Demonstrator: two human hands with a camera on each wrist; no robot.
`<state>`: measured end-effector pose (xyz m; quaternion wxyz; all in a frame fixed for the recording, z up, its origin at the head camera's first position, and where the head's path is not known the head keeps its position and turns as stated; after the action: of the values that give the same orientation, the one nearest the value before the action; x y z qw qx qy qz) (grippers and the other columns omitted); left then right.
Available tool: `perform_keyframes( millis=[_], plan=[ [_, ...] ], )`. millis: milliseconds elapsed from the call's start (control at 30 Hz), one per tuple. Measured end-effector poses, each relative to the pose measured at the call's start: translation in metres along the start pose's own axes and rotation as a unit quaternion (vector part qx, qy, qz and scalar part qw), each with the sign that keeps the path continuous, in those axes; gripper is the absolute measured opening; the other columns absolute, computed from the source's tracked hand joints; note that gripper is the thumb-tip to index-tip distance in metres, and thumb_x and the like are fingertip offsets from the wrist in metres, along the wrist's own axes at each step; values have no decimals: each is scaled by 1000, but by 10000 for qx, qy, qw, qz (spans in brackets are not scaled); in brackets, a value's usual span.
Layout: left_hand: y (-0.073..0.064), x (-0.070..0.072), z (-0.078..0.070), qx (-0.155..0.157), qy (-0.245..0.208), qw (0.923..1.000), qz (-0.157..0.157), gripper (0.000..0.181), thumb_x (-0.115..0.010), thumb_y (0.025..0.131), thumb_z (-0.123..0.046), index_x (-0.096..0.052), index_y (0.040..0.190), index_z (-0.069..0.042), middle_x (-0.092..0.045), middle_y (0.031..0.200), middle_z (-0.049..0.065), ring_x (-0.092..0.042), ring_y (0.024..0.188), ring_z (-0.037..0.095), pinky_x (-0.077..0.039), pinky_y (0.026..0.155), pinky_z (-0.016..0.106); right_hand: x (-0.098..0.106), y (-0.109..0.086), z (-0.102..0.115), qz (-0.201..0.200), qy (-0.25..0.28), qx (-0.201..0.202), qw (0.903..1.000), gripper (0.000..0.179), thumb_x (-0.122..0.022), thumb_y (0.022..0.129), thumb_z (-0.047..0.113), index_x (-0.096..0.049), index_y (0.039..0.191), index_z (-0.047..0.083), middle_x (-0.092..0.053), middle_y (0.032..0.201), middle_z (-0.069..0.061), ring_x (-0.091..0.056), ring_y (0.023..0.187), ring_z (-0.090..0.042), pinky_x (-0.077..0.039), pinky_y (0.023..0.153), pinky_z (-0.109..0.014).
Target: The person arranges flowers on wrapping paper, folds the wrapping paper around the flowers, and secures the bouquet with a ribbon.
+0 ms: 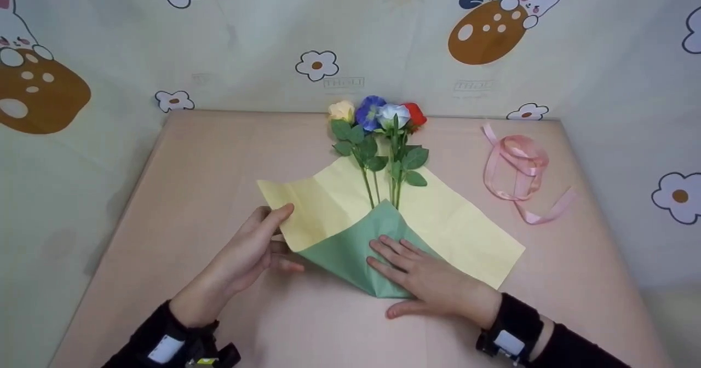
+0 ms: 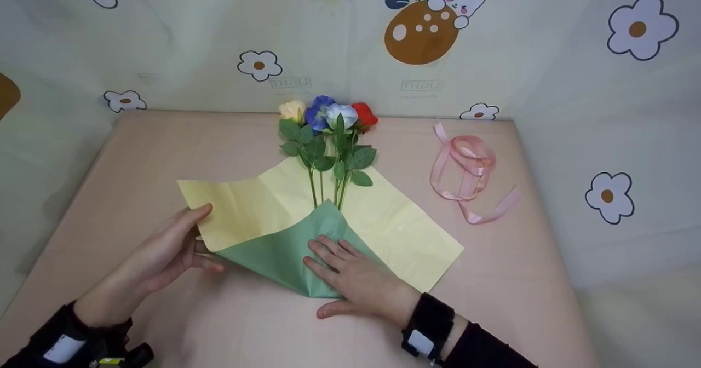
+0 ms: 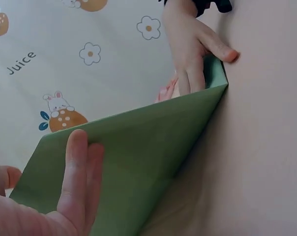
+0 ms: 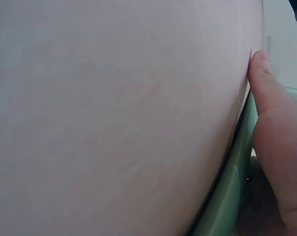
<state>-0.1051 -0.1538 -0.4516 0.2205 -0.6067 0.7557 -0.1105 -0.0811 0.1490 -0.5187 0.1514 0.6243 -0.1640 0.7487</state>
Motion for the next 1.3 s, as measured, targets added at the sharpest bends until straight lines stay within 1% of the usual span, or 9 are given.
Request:
perform_keyframes(
  millis=[133, 267, 367, 467, 667, 867, 1000, 1100, 1300],
  plan=[
    [0, -17, 4, -63, 317, 9986, 426, 68, -67, 109, -29, -28, 157, 1, -56, 141, 25, -76, 105, 36, -67, 80, 49, 1, 0, -1, -4, 42, -5, 10000, 95, -53, 105, 70, -31, 172, 7, -21, 180, -22, -22, 165, -41, -33, 128, -56],
    [0, -31, 12, -43, 1055, 9918, 726, 45, -71, 106, -24, -52, 138, 3, -74, 106, 17, -79, 82, 28, -67, 71, 45, 3, 0, -2, -84, 33, 14, 10000, 94, -54, 105, 70, -33, 172, 7, -22, 180, -20, -24, 165, -40, -33, 128, -55],
    [-1, -40, 15, -72, 1533, 9847, 828, 26, -68, 107, -20, -59, 120, 0, -73, 84, 16, -77, 70, 24, -67, 66, 42, 4, 0, -2, -164, 89, 26, 9998, 93, -56, 105, 69, -34, 171, 7, -24, 179, -20, -26, 164, -40, -33, 128, -55],
    [1, -49, 13, -245, 1709, 9818, 790, 20, -63, 107, -13, -59, 120, 2, -72, 86, 16, -79, 71, 26, -67, 66, 43, 4, 0, -3, -195, 179, -2, 9997, 93, -58, 104, 68, -36, 171, 7, -24, 179, -20, -25, 165, -40, -32, 128, -55],
    [7, -69, 6, -436, 1995, 9767, 667, 23, -52, 105, -9, -60, 120, 6, -75, 82, 14, -80, 71, 29, -66, 65, 44, 3, -1, -2, -156, -2, -36, 9999, 94, -55, 104, 71, -36, 171, 8, -24, 179, -20, -25, 165, -39, -33, 128, -54],
    [11, -84, -1, -327, 2395, 9674, 758, 39, -44, 110, -17, -71, 92, 5, -76, 72, 14, -80, 70, 28, -65, 62, 43, 1, 0, 1, -206, -295, 126, 9993, 90, -55, 103, 73, -43, 169, 14, -25, 178, -22, -27, 164, -42, -34, 128, -53],
    [18, -90, -3, -432, 2631, 9611, 718, 47, -42, 112, -22, -72, 86, 2, -76, 71, 14, -79, 68, 28, -65, 63, 43, 2, 0, 2, -299, -430, 288, 9982, 86, -57, 100, 75, -54, 163, 16, -27, 177, -25, -28, 163, -44, -35, 127, -53],
    [23, -93, -4, -728, 3125, 9460, 451, 51, -43, 113, -27, -74, 82, -3, -75, 70, 7, -73, 63, 22, -60, 60, 35, 2, 0, 1, -218, -349, 268, 9988, 83, -57, 100, 74, -59, 159, 16, -26, 177, -26, -26, 163, -45, -34, 128, -53],
    [27, -99, -7, -1388, 4308, 8916, -142, 53, -44, 113, -33, -56, 63, -18, -49, 58, -7, -45, 51, 12, -36, 50, 29, 8, 1, 0, -36, 59, 36, 10000, 54, -47, 117, 48, -66, 152, 12, -29, 176, -24, -24, 164, -42, -32, 128, -55]
  ],
)
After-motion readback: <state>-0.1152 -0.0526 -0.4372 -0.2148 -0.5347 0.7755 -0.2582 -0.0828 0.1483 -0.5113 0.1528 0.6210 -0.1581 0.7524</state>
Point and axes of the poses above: each hand's wrist, its own y-axis towards the middle knuckle, its own x-axis out of the back of the hand, z = x × y, the point moved 5 cm from there along y, towards the middle knuckle
